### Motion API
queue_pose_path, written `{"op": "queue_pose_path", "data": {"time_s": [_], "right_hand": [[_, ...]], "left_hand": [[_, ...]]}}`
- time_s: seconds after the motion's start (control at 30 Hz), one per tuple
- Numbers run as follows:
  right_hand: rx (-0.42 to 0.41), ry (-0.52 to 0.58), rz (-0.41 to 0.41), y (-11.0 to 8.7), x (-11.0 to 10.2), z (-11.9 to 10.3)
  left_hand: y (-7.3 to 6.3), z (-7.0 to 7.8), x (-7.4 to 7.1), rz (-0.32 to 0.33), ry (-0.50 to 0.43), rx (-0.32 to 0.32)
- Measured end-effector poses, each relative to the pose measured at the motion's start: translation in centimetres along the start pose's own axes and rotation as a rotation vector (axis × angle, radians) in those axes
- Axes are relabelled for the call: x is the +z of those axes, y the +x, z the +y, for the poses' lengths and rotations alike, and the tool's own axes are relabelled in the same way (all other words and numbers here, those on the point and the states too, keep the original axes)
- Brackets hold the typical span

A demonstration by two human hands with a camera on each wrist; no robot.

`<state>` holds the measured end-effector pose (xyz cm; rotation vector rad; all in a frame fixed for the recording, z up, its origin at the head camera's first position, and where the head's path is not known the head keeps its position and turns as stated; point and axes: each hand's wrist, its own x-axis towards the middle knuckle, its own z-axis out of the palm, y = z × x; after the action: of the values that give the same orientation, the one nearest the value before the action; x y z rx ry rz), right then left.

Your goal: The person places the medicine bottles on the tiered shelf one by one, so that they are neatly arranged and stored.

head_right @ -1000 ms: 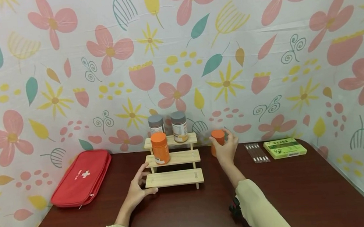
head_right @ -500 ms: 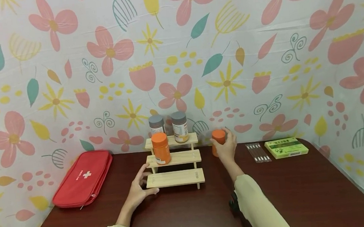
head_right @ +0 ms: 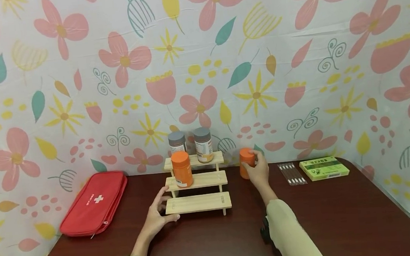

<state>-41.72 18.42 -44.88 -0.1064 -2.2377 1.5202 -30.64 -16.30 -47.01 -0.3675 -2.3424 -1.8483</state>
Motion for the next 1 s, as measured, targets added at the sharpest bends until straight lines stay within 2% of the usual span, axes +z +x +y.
{"op": "queue_pose_path", "data": {"time_s": [0.3,0.47,0.63,0.83,1.0], "right_hand": [[0.011,0.040,-0.059,0.1,-0.1,0.2],[0.048,0.026,-0.108,0.4,-0.8,0.3],[0.050,0.024,-0.152,0.5,-1.4,0.4],[0.048,0.007,-0.156,0.2,-1.8,0.4],[0.061,0.030,-0.128,0.1,-2.1,0.3]], "left_hand": [[-0.1,0.0,-0.1,0.026,-0.003,0.001],[0.0,0.0,-0.1,0.011,-0.005,-0.005],[0.0,0.0,0.0,0.008,-0.007,0.002],[-0.1,0.0,0.0,0.004,0.004,-0.002],[0.0,0.1,0.1,0.011,0.014,0.001]]}}
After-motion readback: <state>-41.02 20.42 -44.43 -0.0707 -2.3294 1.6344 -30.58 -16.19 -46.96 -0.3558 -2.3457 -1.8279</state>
